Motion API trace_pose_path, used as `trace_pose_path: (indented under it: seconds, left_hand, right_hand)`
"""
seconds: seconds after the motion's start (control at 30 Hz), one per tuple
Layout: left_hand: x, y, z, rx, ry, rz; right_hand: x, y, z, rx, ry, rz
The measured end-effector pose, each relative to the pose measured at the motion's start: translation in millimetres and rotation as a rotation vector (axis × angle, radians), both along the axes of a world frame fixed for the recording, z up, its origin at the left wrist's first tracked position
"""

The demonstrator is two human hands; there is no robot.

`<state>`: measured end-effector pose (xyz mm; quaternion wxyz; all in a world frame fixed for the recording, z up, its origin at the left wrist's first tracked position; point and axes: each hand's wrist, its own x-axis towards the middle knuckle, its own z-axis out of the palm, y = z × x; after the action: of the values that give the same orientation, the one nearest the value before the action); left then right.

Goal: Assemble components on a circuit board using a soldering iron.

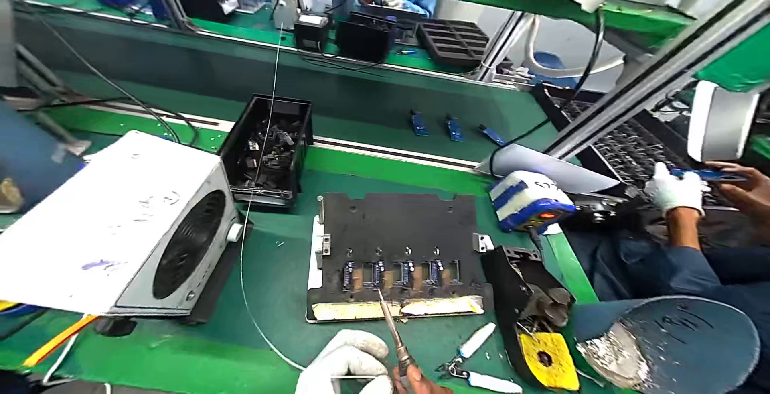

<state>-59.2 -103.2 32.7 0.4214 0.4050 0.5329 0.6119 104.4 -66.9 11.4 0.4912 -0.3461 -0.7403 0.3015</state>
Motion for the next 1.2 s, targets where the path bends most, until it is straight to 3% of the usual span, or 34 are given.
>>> trace_pose_path:
  seconds: [0.43, 1.2]
  left_hand:
    - [-7.9, 50.1, -18.8, 0.104, 0.335, 0.539]
    - [3.5, 59.2, -27.7, 0.061, 0.456, 0.634]
  right_hand:
    - [-2.4, 25.4, 28.6, -0.092, 0.019, -0.127]
    - [-15.0, 19.0, -2.3, 0.009, -0.120, -0.149]
